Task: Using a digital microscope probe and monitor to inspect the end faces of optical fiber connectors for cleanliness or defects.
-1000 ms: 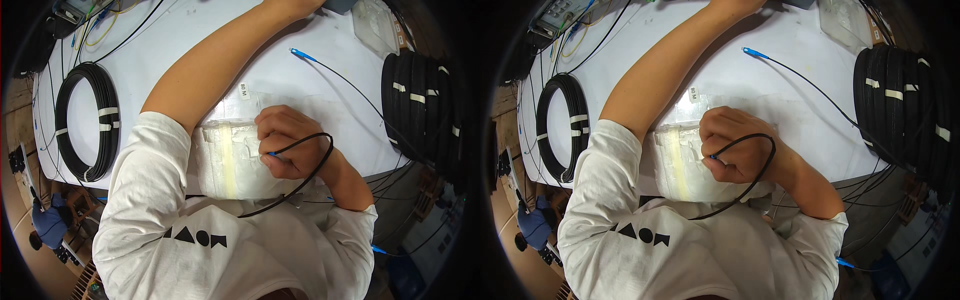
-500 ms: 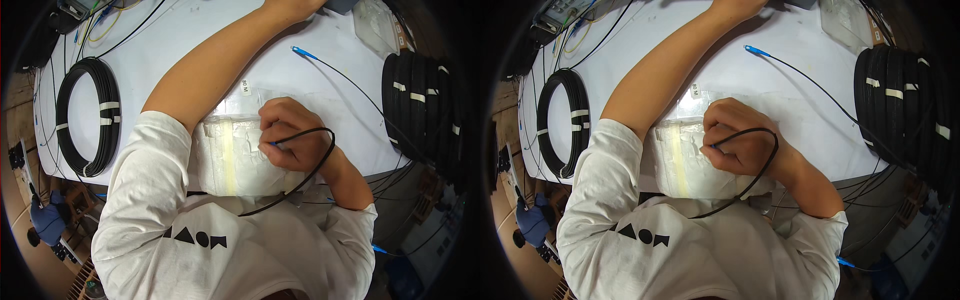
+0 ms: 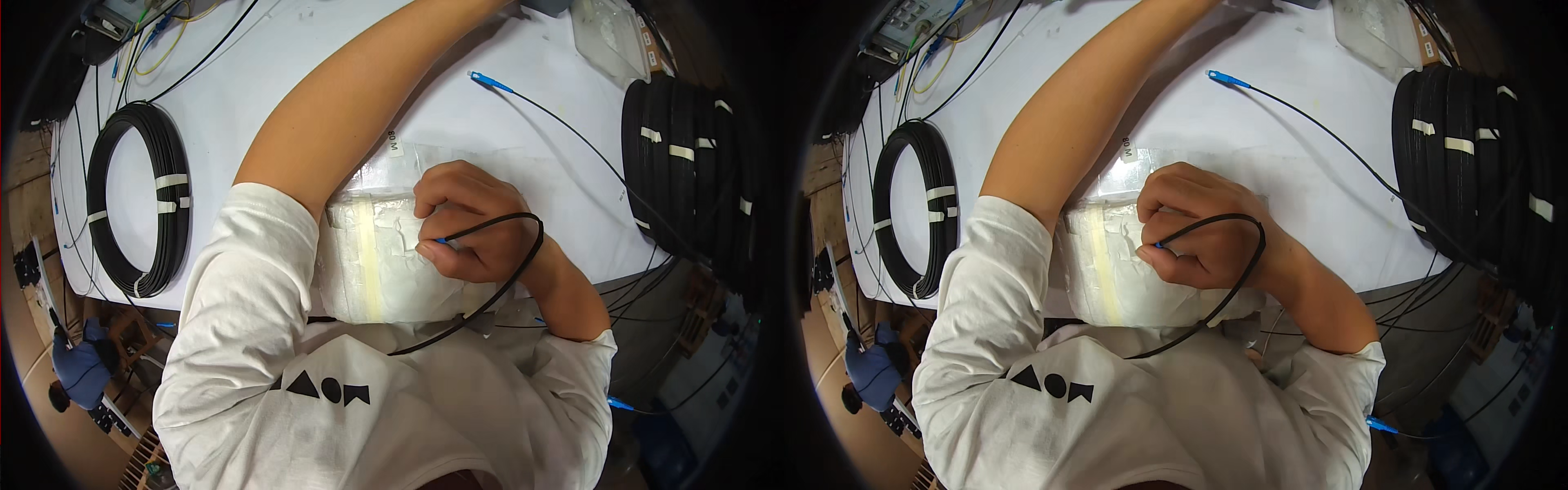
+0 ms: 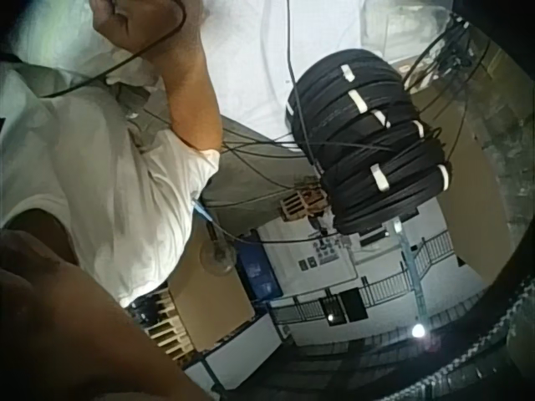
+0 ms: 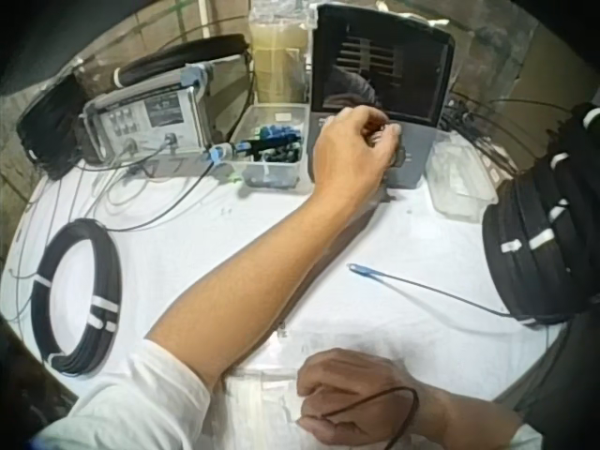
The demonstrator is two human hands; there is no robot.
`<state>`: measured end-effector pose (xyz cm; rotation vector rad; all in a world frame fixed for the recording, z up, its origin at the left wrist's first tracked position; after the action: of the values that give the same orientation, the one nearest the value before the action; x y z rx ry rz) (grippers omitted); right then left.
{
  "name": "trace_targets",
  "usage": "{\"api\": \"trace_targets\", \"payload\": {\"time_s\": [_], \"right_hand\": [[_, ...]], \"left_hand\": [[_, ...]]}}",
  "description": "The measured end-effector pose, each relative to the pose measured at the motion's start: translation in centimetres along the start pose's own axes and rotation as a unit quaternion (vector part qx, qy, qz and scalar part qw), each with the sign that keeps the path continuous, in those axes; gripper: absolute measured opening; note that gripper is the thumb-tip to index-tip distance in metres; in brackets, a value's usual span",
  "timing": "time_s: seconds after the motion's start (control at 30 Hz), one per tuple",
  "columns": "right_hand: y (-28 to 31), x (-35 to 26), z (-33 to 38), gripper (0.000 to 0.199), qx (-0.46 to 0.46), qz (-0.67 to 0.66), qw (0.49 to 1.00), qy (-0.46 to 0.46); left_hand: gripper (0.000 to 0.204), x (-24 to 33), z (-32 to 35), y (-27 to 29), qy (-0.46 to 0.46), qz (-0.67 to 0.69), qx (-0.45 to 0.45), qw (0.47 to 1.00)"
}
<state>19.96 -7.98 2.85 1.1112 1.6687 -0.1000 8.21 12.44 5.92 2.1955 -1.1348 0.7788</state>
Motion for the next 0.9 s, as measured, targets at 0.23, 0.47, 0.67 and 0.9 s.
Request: {"api": "trace_targets", "payload": {"time_s": [0.23,0.47,0.67,0.9], "right_hand": [[-0.1,-0.1,0.0,0.006,-0.004,0.009,1.0,-0.009],[-0.1,-0.4,-0.3,0.007,-0.01,0.012,1.0,0.001],[0.0,-0.3,0.0,0.008,-0.013,0.024,1.0,0.007],[-0.1,0.1,0.0,0.007,0.018,0.006,0.999,0.028]], "left_hand": [[0.041,-1.2,0.8,1.2,-0.117,0.005,-0.006,0.993],[0.073,-1.0,1.2,0.2,-0.044,-0.22,-0.105,0.969],[0.066,-2.7,1.9,-1.0,-0.126,-0.137,-0.019,0.982],[0.07,-3.0,2.1,-0.3,-0.147,-0.112,-0.023,0.982]]}}
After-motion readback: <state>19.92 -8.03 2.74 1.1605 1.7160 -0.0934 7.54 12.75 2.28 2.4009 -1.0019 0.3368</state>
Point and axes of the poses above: each hand's wrist, its own z-axis away from the middle knuckle, its own y-axis out of the back of the hand, x = y × z, the point moved 2 cm from there along -z, towards the middle knuckle, and after that the axes turned 4 degrees about x, right-handed, at the moved point
